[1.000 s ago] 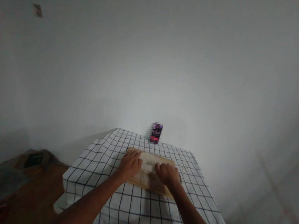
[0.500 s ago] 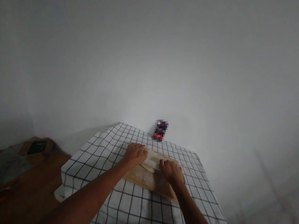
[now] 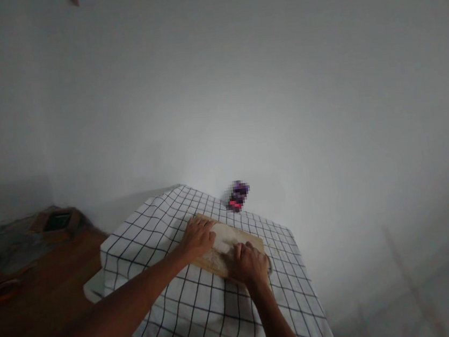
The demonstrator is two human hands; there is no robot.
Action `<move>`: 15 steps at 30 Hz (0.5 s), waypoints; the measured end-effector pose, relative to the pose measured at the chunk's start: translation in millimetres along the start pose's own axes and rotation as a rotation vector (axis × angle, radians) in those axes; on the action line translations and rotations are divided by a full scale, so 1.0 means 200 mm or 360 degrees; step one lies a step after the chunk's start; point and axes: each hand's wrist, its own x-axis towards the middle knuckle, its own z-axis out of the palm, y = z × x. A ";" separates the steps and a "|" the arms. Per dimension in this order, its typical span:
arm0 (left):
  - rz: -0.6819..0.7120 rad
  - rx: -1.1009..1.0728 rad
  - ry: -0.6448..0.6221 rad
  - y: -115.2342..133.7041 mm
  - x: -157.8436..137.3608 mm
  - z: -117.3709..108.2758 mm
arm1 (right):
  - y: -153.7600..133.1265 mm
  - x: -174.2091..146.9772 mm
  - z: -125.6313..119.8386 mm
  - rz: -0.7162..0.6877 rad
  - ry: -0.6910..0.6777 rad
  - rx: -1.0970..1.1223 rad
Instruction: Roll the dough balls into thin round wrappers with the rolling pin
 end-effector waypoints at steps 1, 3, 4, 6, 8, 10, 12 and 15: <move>0.0012 0.0001 -0.0004 0.00 0.01 0.00 | 0.00 0.00 0.00 0.0019 -0.0012 0.0022; 0.0034 0.0006 -0.0020 -0.01 0.03 0.01 | -0.01 0.01 -0.01 0.0057 -0.0005 0.0057; 0.0045 0.0012 -0.0035 -0.01 0.05 0.02 | 0.00 0.02 -0.01 0.0067 0.0001 0.0061; 0.0074 0.0033 -0.0069 -0.02 0.10 0.04 | 0.01 0.05 0.00 0.0066 0.0022 0.0053; 0.0092 0.0051 -0.0087 -0.03 0.14 0.08 | 0.03 0.08 0.00 0.0092 0.0057 0.0069; 0.0082 0.0076 -0.0089 -0.04 0.18 0.11 | 0.04 0.12 0.00 0.0145 0.0095 0.0125; 0.0052 0.0098 -0.0075 -0.04 0.20 0.12 | 0.05 0.14 0.00 0.0168 0.0094 0.0178; 0.0044 0.0108 -0.0048 -0.04 0.20 0.12 | 0.06 0.14 0.00 0.0094 0.0075 0.0161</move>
